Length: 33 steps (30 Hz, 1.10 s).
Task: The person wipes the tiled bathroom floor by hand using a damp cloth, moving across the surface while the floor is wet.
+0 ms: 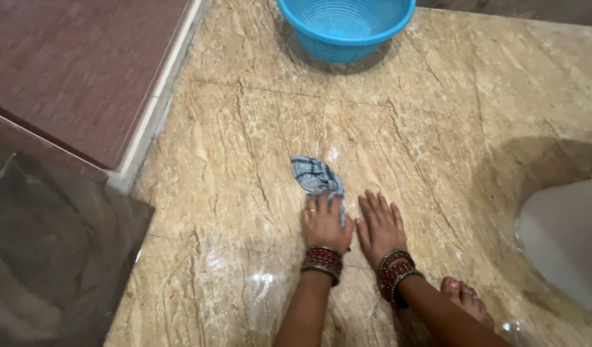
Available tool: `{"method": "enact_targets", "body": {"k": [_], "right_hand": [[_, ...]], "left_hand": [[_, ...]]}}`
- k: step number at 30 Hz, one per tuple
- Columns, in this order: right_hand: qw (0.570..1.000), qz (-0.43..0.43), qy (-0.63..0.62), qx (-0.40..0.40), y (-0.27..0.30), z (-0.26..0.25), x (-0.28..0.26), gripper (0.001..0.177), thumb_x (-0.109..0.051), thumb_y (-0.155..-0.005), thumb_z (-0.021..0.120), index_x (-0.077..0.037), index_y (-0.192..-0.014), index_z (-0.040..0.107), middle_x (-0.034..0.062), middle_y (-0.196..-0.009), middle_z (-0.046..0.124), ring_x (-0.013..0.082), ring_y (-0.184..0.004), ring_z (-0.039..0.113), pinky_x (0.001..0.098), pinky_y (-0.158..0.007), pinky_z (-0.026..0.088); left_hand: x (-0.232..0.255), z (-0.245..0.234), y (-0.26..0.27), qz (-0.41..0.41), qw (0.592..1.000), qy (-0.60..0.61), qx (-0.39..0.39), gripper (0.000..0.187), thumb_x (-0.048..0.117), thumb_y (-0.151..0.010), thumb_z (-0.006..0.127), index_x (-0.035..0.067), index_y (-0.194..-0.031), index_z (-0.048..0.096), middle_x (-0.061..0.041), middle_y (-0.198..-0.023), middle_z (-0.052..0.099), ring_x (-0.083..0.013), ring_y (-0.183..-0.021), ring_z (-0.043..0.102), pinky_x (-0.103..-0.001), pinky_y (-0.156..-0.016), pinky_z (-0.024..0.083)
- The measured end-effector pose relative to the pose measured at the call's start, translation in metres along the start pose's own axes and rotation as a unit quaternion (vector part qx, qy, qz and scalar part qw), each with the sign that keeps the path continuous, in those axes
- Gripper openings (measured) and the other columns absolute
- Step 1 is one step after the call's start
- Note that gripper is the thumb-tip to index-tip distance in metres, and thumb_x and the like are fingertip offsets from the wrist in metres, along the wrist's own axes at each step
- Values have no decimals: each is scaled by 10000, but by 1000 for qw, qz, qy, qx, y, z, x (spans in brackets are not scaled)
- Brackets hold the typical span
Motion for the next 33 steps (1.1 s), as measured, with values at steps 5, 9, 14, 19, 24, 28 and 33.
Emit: {"method": "enact_targets", "body": {"k": [5, 9, 14, 19, 24, 28, 33], "right_hand": [[1000, 15, -7, -7, -1, -1, -2, 559, -355, -1012, 416, -116, -1517, 408, 70, -1631, 336, 255, -1532, 235, 466, -1244, 128], [1000, 8, 2, -5, -2, -2, -3, 571, -361, -1017, 411, -100, -1526, 398, 89, -1629, 331, 268, -1523, 232, 472, -1232, 121], [1000, 5, -1, 2, -1, -2, -2, 569, -378, -1017, 399, -112, -1519, 402, 73, -1631, 333, 259, -1534, 225, 457, -1243, 120], [1000, 9, 24, -4, 0, 9, 4, 583, -393, -1004, 388, -132, -1525, 378, 53, -1632, 307, 232, -1524, 205, 449, -1229, 106], [998, -3, 69, 7, 0, 29, 15, 603, -427, -1002, 333, -144, -1534, 312, 27, -1628, 251, 213, -1511, 143, 445, -1207, 77], [994, 47, 70, -66, -8, 48, 22, 642, -439, -993, 341, -190, -1578, 253, 13, -1680, 195, 200, -1521, 96, 464, -1212, 42], [980, 108, -103, -127, -30, 29, -26, 729, -493, -958, 523, -196, -1571, 261, 113, -1667, 201, 258, -1560, 161, 466, -1265, 89]], "left_hand": [[-94, -34, -18, -84, 988, -24, 125, 596, 400, -813, 655, 110, -1331, 606, -134, -1493, 500, -391, -1398, 413, -567, -1133, 349], [-166, -94, -13, -201, 964, -63, 161, 591, 380, -795, 661, 62, -1292, 631, -165, -1432, 540, -394, -1345, 436, -581, -1080, 359], [-163, -109, -1, -240, 944, -65, 217, 512, 368, -848, 635, 105, -1286, 622, -145, -1428, 554, -398, -1376, 449, -563, -1126, 368], [-134, -72, 3, -287, 934, -167, 127, 742, 501, -833, 619, 52, -1417, 527, -247, -1443, 492, -446, -1347, 414, -576, -1094, 362], [-82, -37, -11, -209, 964, -5, -165, 889, 620, -872, 572, 133, -1554, 276, -180, -1632, 186, -427, -1513, 144, -596, -1206, 183], [-76, -73, -41, -131, 953, -1, -274, 970, 668, -864, 572, 175, -1610, 196, -151, -1692, 88, -408, -1559, 57, -583, -1235, 181], [-74, -193, -76, -20, 925, -207, -317, 937, 661, -873, 602, 146, -1586, 280, -130, -1698, 138, -336, -1574, 101, -560, -1234, 224]]}}
Point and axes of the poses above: each hand's wrist, its own y-axis away from the middle knuckle, its own z-axis out of the palm, x = y × z, the point moved 6 cm from there along -y, towards the middle knuckle
